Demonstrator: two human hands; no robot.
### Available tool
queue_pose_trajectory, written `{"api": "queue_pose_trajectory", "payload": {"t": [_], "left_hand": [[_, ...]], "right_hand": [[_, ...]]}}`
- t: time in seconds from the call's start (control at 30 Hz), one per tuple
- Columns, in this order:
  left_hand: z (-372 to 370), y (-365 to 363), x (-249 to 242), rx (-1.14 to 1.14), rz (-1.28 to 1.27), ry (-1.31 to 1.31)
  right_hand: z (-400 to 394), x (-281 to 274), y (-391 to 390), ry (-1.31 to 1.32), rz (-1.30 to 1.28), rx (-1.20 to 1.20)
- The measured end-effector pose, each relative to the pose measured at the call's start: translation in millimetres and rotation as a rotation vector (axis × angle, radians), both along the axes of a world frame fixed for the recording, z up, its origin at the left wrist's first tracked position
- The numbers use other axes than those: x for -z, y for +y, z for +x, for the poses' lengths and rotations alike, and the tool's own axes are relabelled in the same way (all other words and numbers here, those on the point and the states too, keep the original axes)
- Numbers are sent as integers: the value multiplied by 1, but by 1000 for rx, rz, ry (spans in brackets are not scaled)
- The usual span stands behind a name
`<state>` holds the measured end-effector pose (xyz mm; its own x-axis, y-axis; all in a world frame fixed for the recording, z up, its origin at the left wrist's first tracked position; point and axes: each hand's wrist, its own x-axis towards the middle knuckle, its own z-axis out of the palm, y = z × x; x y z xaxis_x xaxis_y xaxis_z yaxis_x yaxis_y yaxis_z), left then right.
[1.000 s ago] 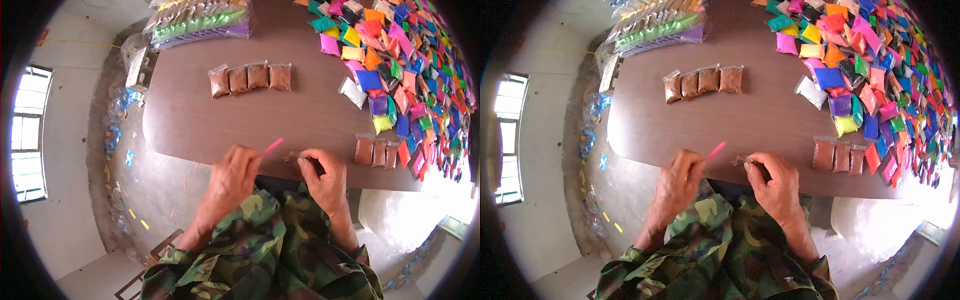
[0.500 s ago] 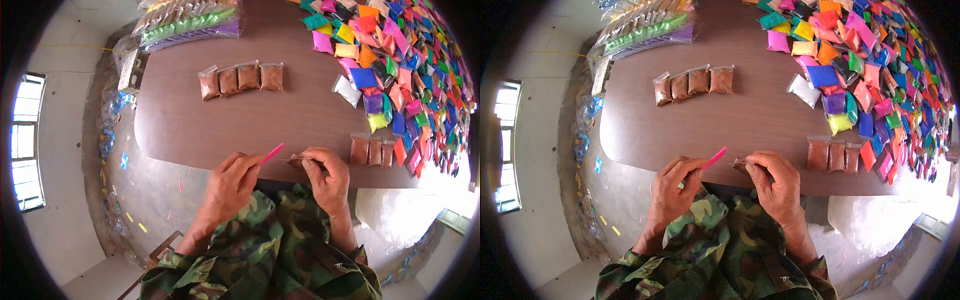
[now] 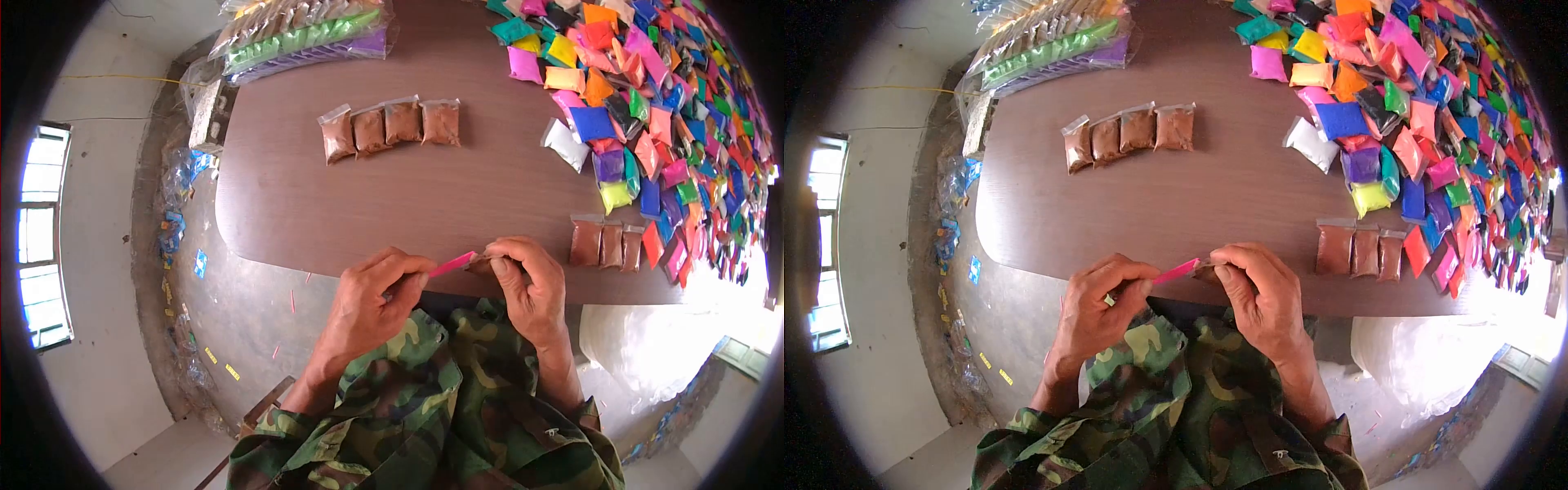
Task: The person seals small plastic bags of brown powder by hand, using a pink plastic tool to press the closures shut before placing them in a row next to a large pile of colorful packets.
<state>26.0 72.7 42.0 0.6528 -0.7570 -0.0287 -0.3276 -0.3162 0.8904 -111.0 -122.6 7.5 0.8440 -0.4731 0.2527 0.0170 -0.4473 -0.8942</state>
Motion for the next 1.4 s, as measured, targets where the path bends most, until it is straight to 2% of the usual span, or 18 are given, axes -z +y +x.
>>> {"api": "queue_pose_trajectory", "payload": {"t": [0.27, 0.7, 1.27, 1.4], "left_hand": [[1, 3, 1, -4, -7, 134], [-5, 5, 4, -97, -32, 291], [0, 5, 6, 27, -11, 67], [4, 5, 11, 66, -8, 32]], "right_hand": [[2, 2, -2, -13, -47, -7], [-2, -2, -1, 99, 96, -1], [-2, -8, 1, 183, 121, -86], [0, -7, 0, 150, 57, -102]]}}
